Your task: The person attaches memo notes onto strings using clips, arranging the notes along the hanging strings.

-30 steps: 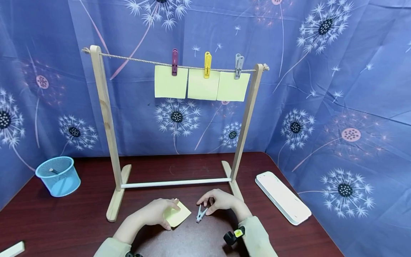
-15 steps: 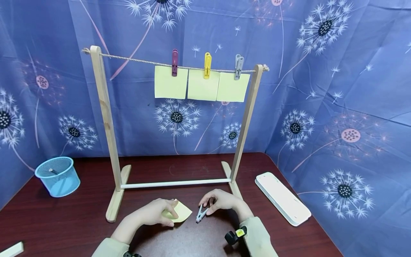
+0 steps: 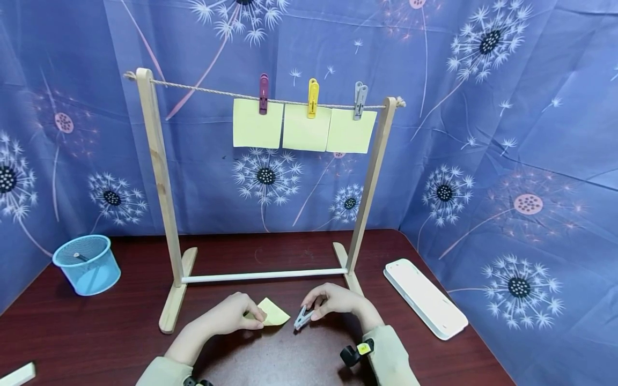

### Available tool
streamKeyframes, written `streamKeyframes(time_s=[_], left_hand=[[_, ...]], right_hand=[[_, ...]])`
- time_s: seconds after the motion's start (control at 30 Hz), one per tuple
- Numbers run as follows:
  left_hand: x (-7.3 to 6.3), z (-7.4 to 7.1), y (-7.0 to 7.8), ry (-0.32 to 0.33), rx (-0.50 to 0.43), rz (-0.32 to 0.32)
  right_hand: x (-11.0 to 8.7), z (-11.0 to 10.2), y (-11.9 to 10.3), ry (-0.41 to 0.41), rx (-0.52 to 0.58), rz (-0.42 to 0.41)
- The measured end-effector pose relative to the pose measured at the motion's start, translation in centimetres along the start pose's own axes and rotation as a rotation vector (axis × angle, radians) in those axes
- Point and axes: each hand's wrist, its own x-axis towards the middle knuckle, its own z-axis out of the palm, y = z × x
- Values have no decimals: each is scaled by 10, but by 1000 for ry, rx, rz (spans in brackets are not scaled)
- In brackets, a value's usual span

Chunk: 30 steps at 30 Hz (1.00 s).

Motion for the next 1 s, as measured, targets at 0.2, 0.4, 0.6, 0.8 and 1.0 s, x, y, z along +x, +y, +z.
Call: streamKeyframes(time_s=[0.2,0.4,0.6,0.8,1.0], left_hand=[[3,-2,-1,69,-47,-10],[4,-4,0,181,-47,-45],[6,-4,3,349,35,-75],[7,-4,7,486,55,-150],[7,-4,5,540,6,-209]], right_hand=[[-1,-2,2,11,-18,2],[-4,-4,-1,17,57,-21],[-4,-6,-1,39,143,-50],[-4,-5,1,97,198,-49],[-3,-4,1,155,245,-65]])
